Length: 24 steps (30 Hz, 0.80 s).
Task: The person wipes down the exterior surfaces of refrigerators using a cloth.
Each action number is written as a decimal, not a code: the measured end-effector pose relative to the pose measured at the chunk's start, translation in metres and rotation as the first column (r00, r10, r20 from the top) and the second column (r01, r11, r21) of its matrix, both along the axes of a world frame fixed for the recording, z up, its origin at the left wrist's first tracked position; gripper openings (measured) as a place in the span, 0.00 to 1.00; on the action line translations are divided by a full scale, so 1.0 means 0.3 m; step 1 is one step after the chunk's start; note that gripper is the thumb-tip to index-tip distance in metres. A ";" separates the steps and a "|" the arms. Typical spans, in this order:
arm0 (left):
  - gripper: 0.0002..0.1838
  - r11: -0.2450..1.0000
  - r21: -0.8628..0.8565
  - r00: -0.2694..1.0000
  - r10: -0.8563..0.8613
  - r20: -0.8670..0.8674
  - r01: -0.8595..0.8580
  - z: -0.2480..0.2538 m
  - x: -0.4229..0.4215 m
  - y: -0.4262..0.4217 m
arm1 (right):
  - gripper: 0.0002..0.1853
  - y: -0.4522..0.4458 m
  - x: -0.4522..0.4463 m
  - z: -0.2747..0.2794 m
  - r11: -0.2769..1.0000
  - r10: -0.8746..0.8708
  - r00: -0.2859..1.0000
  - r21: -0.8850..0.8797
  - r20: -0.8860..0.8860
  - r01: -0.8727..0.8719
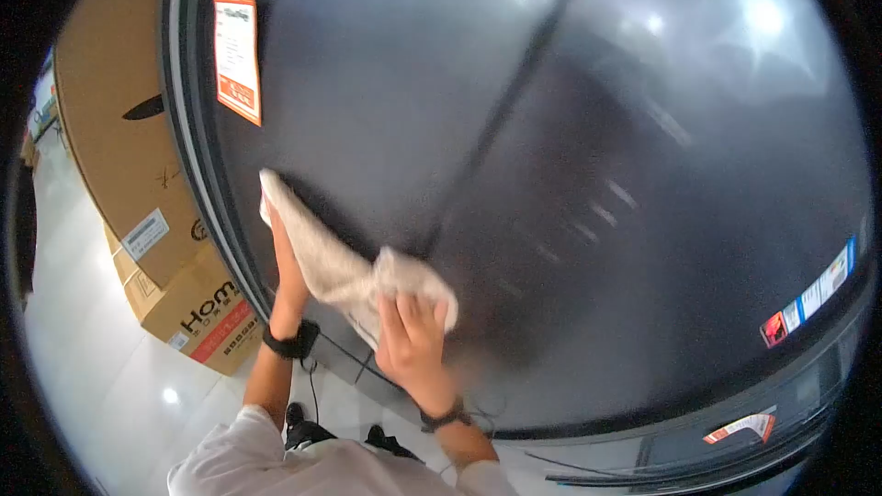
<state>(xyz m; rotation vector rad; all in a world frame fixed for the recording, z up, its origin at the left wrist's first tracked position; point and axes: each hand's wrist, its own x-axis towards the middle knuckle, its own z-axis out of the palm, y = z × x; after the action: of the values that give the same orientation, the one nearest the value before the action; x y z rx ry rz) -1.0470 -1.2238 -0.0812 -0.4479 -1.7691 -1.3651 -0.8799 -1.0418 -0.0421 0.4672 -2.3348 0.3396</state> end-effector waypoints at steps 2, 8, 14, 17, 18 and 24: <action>0.34 0.998 -0.055 0.998 -0.012 0.058 0.015 -0.048 -0.016 -0.098 | 0.20 -0.051 -0.020 -0.129 0.999 -0.026 1.000 0.020 0.012 0.026; 0.38 0.995 -0.104 0.990 0.021 0.141 -0.007 0.024 -0.264 -0.385 | 0.26 -0.361 -0.307 0.083 0.999 -0.047 0.993 -0.030 -0.110 0.044; 0.42 0.998 0.037 0.976 -0.061 0.211 0.054 -0.320 -0.413 -0.512 | 0.25 -0.620 -0.494 -0.191 0.989 -0.090 0.995 0.123 0.044 0.084; 0.56 0.954 -0.298 0.971 0.060 0.230 0.012 -0.398 -0.237 -0.504 | 0.24 -0.538 -0.404 -0.366 0.984 -0.135 0.982 0.138 0.134 0.117; 0.57 0.977 -0.151 0.923 -0.082 0.375 0.148 -0.505 -0.191 -0.477 | 0.25 -0.495 -0.368 -0.386 0.990 -0.109 0.990 0.104 0.090 0.100; 0.53 0.911 -0.144 0.908 -0.349 0.232 0.387 -0.179 0.036 -0.216 | 0.28 -0.190 -0.112 0.053 0.857 -0.477 0.879 0.212 -0.023 0.470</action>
<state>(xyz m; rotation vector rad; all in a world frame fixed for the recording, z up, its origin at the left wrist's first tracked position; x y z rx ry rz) -1.0361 -1.2885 -0.1348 -0.8072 -2.0662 -1.5521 -0.9135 -1.0987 -0.0261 -0.0304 -2.4299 -0.1432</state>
